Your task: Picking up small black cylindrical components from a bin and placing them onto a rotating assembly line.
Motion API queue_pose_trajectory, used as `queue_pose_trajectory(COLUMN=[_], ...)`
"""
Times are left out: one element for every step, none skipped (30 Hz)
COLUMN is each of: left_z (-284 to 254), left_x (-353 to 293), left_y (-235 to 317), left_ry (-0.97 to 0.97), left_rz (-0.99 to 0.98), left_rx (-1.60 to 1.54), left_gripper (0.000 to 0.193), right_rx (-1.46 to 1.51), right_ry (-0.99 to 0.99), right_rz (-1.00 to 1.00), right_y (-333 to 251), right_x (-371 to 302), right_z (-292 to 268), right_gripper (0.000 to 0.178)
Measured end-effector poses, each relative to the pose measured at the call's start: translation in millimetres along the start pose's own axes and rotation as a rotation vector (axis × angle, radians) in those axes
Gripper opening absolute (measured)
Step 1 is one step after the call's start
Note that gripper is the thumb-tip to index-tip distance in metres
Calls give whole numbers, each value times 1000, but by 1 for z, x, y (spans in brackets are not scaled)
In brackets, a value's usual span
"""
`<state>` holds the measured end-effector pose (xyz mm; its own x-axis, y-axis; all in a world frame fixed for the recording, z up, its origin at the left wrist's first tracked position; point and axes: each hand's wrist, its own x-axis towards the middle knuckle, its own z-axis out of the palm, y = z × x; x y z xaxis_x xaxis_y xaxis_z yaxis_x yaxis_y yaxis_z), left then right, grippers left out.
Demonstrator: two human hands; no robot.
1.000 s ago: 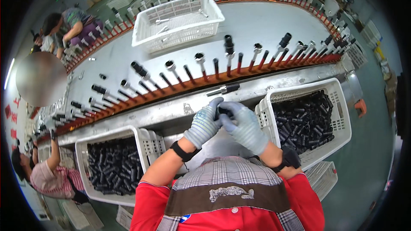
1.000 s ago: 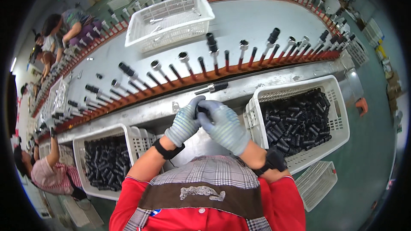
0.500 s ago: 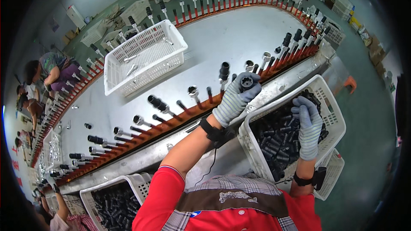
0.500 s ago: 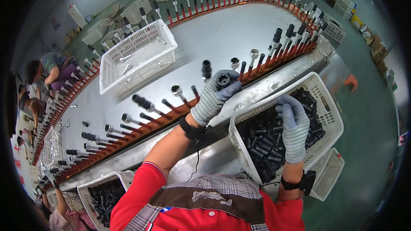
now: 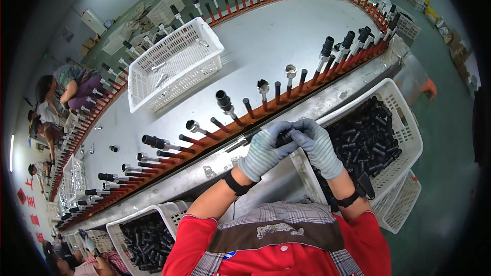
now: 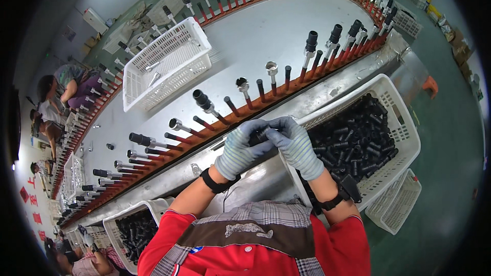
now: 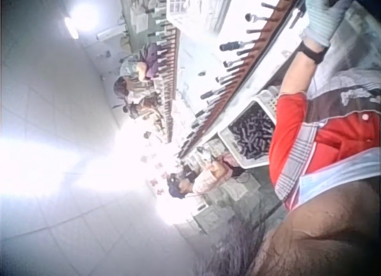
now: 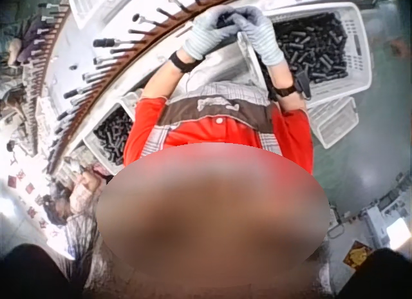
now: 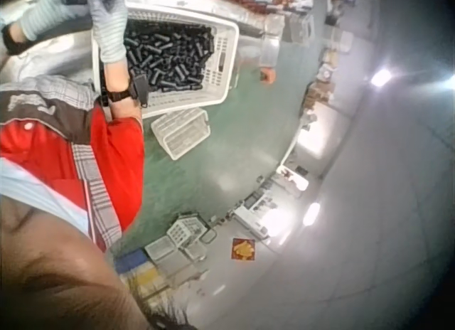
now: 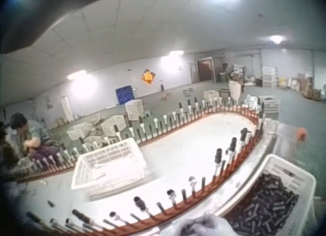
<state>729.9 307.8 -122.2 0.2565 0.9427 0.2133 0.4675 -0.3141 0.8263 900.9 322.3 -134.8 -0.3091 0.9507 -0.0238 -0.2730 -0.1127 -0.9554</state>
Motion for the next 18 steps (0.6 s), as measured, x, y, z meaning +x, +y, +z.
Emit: queue_pose_trajectory(left_z=[-1, -1, -3, 0, 6, 9, 8, 10, 4, -3, -20, -29, -42, -52, -55, -58, -55, -56], left_x=[-5, -8, -9, -9, -7, -5, 2, 9, 17, 25, 36, 48, 64, 73, 73, 73, 75, 74], left_y=[-6, -10, -10, -12, -15, -17, -7, -3, -2, -2, -5, -22, -33, -39, -32, -25, -30, -39], left_ry=[152, 303, 340, 348, 369, 389, 404, 416, 422, 434, 495, 626, 636, 645, 601, 556, 582, 582], left_rz=[95, 192, 229, 224, 98, -30, -112, -103, -99, -100, -83, 54, 100, 147, 104, 61, 23, 19], left_rx=[-53, -105, -87, -75, -245, -412, -602, -719, -721, -721, -559, -270, -418, -563, -605, -647, -751, -747], left_gripper=[42, 37, 39, 39, 39, 40, 32, 25, 23, 21, 17, 12, 12, 12, 15, 18, 22, 22], right_rx=[124, 247, 406, 411, 557, 704, 786, 792, 769, 747, 544, 479, 460, 442, 464, 469, 478, 487], right_ry=[-18, -36, -60, -74, -75, -77, -162, -177, -231, -287, -135, -95, -102, -112, -32, -35, 7, 51], right_rz=[48, 97, 162, 166, 192, 221, 275, 281, 292, 309, 341, 315, 311, 308, 311, 316, 281, 244], right_y=[4, 10, 19, 26, 32, 35, 33, 33, 31, 25, 15, 16, 12, 6, -2, -2, 0, 0], right_x=[2, 5, 9, 10, 10, 10, 11, 13, 16, 18, 16, 15, 17, 19, 19, 20, 23, 25], right_z=[2, 3, 6, 8, 11, 17, 21, 24, 23, 28, 30, 28, 24, 21, 20, 16, 11, 7], right_gripper=[23, 24, 23, 23, 22, 22, 22, 22, 23, 24, 32, 31, 31, 31, 25, 25, 25, 25])
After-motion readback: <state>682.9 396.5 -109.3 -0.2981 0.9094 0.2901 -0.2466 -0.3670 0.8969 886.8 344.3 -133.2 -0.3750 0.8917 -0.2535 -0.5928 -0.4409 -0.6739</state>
